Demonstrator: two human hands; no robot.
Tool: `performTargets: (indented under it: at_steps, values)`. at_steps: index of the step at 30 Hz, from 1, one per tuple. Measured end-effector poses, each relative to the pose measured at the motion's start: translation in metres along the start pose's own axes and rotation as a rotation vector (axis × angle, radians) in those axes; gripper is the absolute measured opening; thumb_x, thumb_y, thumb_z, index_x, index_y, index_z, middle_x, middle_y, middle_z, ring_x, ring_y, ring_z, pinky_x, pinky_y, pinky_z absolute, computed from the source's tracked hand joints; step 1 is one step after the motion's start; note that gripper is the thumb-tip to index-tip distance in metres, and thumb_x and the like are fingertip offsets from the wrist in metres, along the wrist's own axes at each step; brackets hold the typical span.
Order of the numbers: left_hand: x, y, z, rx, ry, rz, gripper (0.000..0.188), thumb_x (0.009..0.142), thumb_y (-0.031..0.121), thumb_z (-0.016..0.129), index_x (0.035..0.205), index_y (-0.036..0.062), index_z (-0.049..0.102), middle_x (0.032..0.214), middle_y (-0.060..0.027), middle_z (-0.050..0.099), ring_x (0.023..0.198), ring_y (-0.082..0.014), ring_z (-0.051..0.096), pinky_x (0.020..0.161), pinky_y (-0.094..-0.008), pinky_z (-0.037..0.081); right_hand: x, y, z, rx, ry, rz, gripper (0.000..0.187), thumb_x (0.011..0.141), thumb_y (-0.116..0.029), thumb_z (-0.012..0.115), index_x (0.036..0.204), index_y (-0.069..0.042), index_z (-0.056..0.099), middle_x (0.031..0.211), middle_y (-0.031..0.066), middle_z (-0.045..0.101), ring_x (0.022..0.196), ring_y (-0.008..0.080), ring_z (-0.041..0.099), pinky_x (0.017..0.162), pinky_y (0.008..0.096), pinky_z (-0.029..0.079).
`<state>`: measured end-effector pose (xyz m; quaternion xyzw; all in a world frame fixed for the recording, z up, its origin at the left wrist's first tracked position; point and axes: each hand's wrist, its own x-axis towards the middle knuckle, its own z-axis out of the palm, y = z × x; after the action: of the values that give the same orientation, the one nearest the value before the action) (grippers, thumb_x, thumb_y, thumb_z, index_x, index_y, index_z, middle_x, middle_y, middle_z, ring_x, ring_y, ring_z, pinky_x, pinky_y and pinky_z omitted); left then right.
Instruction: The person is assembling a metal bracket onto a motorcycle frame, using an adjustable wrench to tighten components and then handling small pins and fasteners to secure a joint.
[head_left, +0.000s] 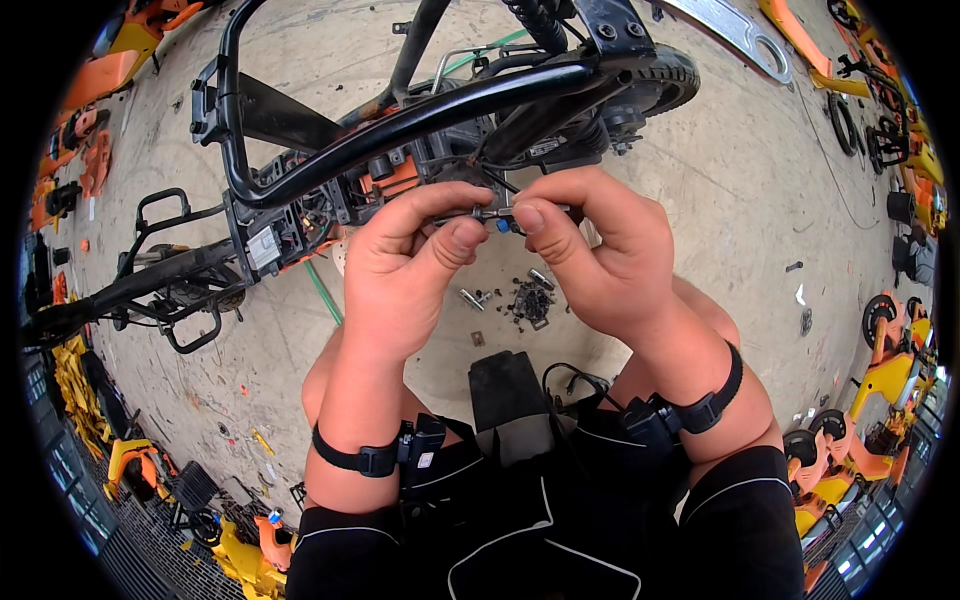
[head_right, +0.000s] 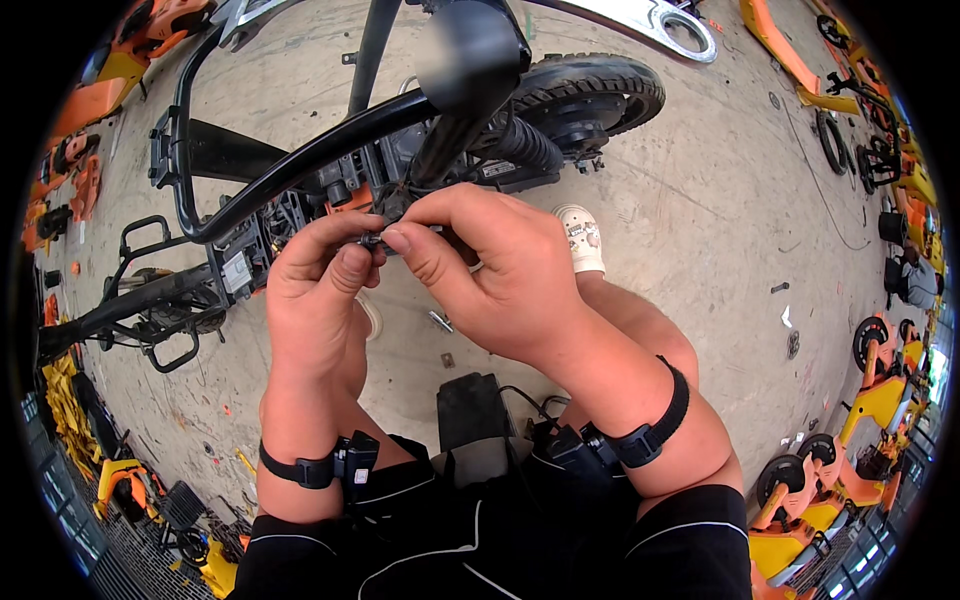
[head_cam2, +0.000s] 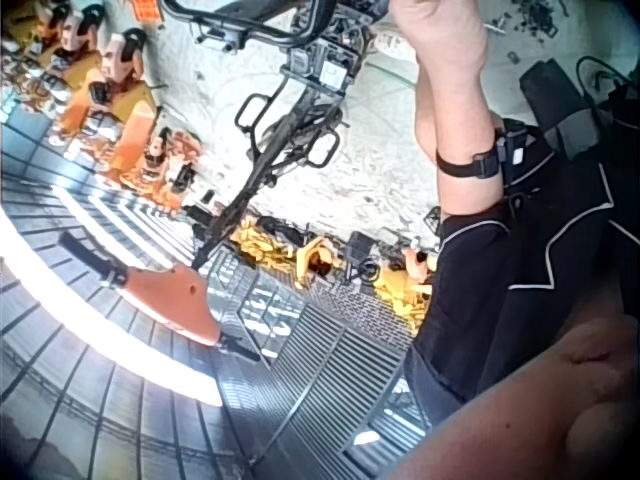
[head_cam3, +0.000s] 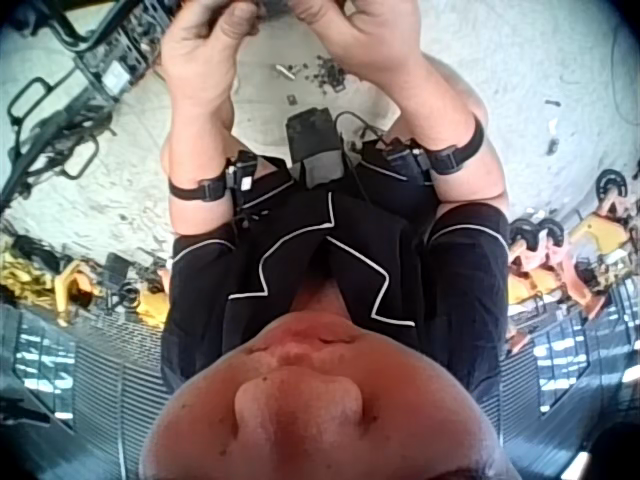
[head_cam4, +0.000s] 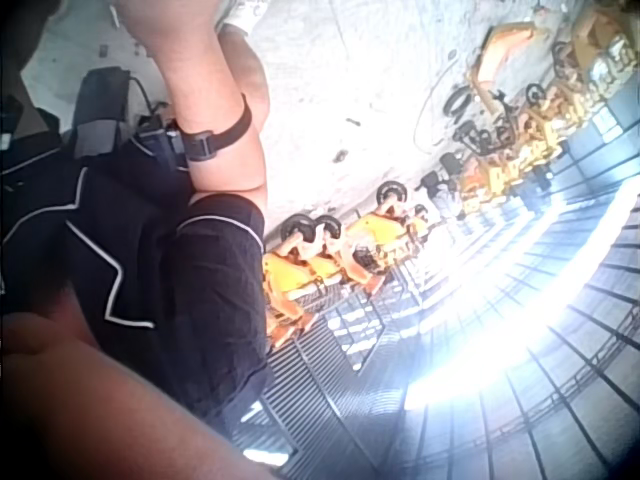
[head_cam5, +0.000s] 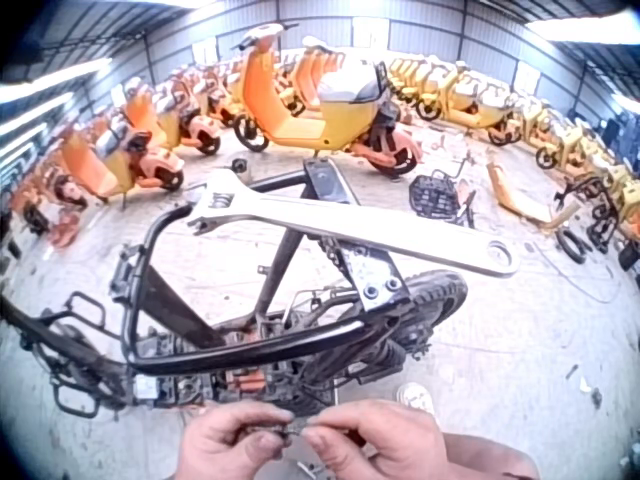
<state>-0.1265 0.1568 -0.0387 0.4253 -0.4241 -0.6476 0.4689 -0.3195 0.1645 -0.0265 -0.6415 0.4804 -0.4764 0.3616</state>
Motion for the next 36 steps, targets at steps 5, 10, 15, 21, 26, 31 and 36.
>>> performTargets:
  at_steps: [5,10,15,21,26,31,36]
  values:
    - [0.001,0.000,0.000,0.016,-0.001,0.021,0.029,0.095,0.011,0.077,0.120,-0.0006,0.071,0.102,-0.0020,0.073,0.082,-0.0041,0.062,0.073,-0.0190,0.050,0.001,0.000,0.000,0.018,-0.016,-0.002,0.012,0.099,-0.010,0.072,0.103,0.001,0.069,0.084,0.0050,0.071,0.073,0.0090,0.065,0.065,0.0234,0.050]
    - [0.001,0.000,0.000,0.033,-0.002,0.021,0.027,0.094,0.010,0.077,0.119,-0.0003,0.072,0.101,-0.0012,0.072,0.081,-0.0037,0.061,0.071,-0.0185,0.049,0.003,0.004,0.007,0.056,0.095,-0.054,0.010,0.093,-0.012,0.078,0.095,-0.004,0.072,0.073,0.0062,0.068,0.060,0.0150,0.063,0.055,0.0268,0.048]
    - [0.001,0.001,0.003,0.074,0.023,0.040,0.025,0.095,0.010,0.077,0.117,-0.0007,0.073,0.100,-0.0018,0.072,0.081,-0.0046,0.062,0.071,-0.0187,0.050,0.002,0.004,0.008,0.053,0.096,-0.020,0.012,0.093,-0.014,0.077,0.095,-0.004,0.072,0.072,0.0066,0.068,0.060,0.0153,0.063,0.054,0.0273,0.047]
    - [-0.002,-0.001,0.004,0.025,0.040,0.025,0.024,0.096,0.009,0.075,0.118,-0.0017,0.073,0.097,-0.0048,0.073,0.080,-0.0082,0.064,0.072,-0.0215,0.053,0.000,0.003,0.008,0.067,0.106,0.067,0.017,0.093,-0.019,0.079,0.092,-0.004,0.072,0.071,0.0073,0.068,0.058,0.0148,0.061,0.052,0.0273,0.046]
    - [-0.004,0.001,0.004,0.140,0.012,-0.041,0.021,0.099,0.011,0.071,0.116,-0.0016,0.074,0.094,-0.0055,0.072,0.078,-0.0094,0.064,0.071,-0.0228,0.053,-0.001,0.000,0.001,-0.010,0.073,0.096,0.018,0.091,-0.020,0.081,0.089,-0.003,0.073,0.072,0.0082,0.069,0.060,0.0180,0.065,0.054,0.0291,0.049]
    - [0.001,0.001,0.010,0.141,-0.037,-0.038,0.022,0.099,0.015,0.072,0.114,-0.0011,0.075,0.093,-0.0042,0.070,0.077,-0.0084,0.062,0.067,-0.0225,0.051,-0.002,0.002,0.002,0.147,0.089,0.165,0.021,0.095,-0.018,0.077,0.106,-0.002,0.071,0.083,0.0096,0.072,0.070,0.0174,0.069,0.062,0.0295,0.053]
    - [0.006,-0.001,0.020,0.048,-0.053,-0.067,0.024,0.100,0.018,0.072,0.114,-0.0005,0.075,0.086,-0.0030,0.069,0.075,-0.0084,0.061,0.065,-0.0232,0.050,-0.004,0.002,0.003,0.168,0.093,0.030,0.020,0.099,-0.013,0.070,0.116,-0.002,0.066,0.105,0.0116,0.066,0.088,0.0187,0.065,0.075,0.0298,0.053]
